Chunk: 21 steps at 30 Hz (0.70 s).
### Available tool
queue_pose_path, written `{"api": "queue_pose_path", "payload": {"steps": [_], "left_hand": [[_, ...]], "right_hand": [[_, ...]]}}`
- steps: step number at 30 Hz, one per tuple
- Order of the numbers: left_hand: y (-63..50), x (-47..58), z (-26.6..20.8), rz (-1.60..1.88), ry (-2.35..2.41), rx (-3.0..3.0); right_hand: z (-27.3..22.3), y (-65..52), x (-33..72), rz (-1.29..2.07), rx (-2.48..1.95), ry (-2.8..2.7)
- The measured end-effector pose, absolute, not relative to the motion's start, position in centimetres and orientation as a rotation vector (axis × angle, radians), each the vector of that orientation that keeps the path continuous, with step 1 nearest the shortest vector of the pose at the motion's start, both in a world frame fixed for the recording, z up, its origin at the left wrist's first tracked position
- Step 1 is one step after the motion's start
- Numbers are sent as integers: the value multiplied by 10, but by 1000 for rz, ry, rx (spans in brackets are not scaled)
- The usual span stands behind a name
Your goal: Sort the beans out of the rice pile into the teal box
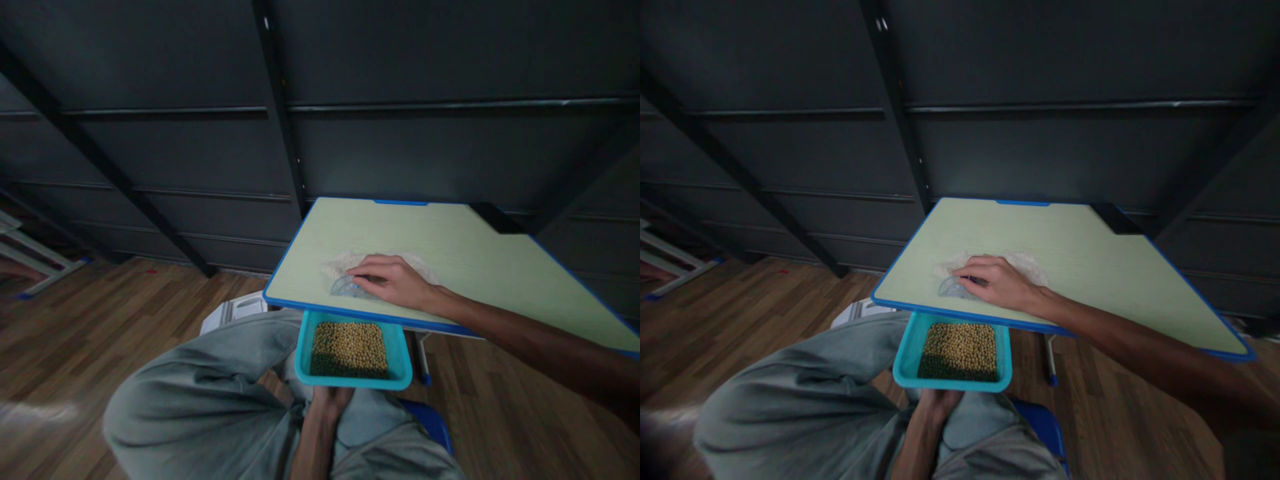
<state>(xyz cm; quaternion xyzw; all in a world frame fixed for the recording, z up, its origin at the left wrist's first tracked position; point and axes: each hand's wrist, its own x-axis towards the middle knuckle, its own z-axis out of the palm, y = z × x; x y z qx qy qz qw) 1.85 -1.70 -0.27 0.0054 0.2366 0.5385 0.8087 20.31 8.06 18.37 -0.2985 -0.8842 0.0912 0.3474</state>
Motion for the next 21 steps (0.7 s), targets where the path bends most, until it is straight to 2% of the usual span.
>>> {"api": "queue_pose_path", "payload": {"steps": [10,21], "left_hand": [[-16,16,-9,1108,548,17],[-15,17,-15,1125,557,29]], "right_hand": [[186,102,222,102,-1053,-2013],[189,105,225,76,-1084,-1923]]}}
